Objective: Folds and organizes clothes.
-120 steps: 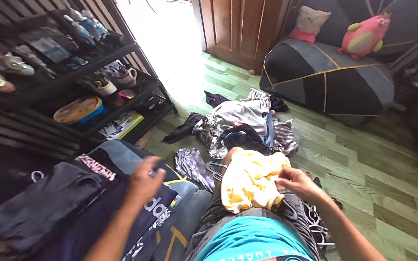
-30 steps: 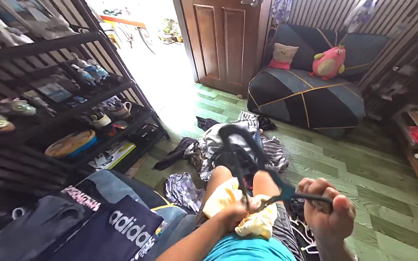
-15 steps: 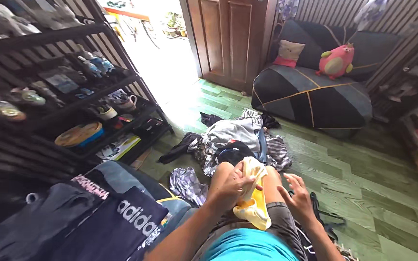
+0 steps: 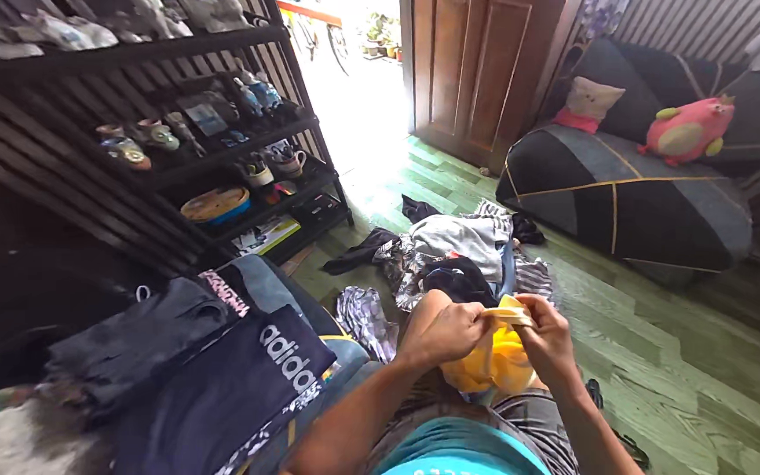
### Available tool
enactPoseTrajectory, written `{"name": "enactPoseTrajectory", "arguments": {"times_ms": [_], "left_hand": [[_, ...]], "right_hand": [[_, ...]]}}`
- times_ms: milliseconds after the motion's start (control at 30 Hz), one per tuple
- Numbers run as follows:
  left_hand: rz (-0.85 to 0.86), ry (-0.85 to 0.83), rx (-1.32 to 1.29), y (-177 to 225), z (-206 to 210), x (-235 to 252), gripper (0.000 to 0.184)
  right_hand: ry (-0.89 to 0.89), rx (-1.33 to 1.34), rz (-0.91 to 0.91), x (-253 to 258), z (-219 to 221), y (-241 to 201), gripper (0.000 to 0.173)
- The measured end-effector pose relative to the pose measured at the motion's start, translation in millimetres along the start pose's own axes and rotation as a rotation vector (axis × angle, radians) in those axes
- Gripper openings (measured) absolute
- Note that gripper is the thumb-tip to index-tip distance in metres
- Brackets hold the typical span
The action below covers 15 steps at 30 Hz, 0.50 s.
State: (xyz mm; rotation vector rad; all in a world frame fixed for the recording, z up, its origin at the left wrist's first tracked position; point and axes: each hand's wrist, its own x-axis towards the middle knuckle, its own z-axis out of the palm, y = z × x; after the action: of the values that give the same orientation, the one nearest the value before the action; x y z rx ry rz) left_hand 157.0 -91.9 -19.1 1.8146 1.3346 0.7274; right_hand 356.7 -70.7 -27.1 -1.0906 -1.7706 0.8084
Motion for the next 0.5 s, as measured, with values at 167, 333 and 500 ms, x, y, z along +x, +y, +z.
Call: {"name": "enactPoseTrajectory", "arguments": {"times_ms": [167,333,500], "left_hand": [[0.087,-0.201,-1.112,52,18,-18,0.025],[0.116,-0.258,-1.705,38,18,-39,0.035],[-0.195,0.288,-1.094,-46,18,-24,0.053]], "right_hand": [[-0.114,-0.12,0.344,-43,14,24,0.048],[-0.285,0.164,0.671,-24,19,49,0.027],[-0.102,0.885,0.766,-15,1,-6,0.018]]}}
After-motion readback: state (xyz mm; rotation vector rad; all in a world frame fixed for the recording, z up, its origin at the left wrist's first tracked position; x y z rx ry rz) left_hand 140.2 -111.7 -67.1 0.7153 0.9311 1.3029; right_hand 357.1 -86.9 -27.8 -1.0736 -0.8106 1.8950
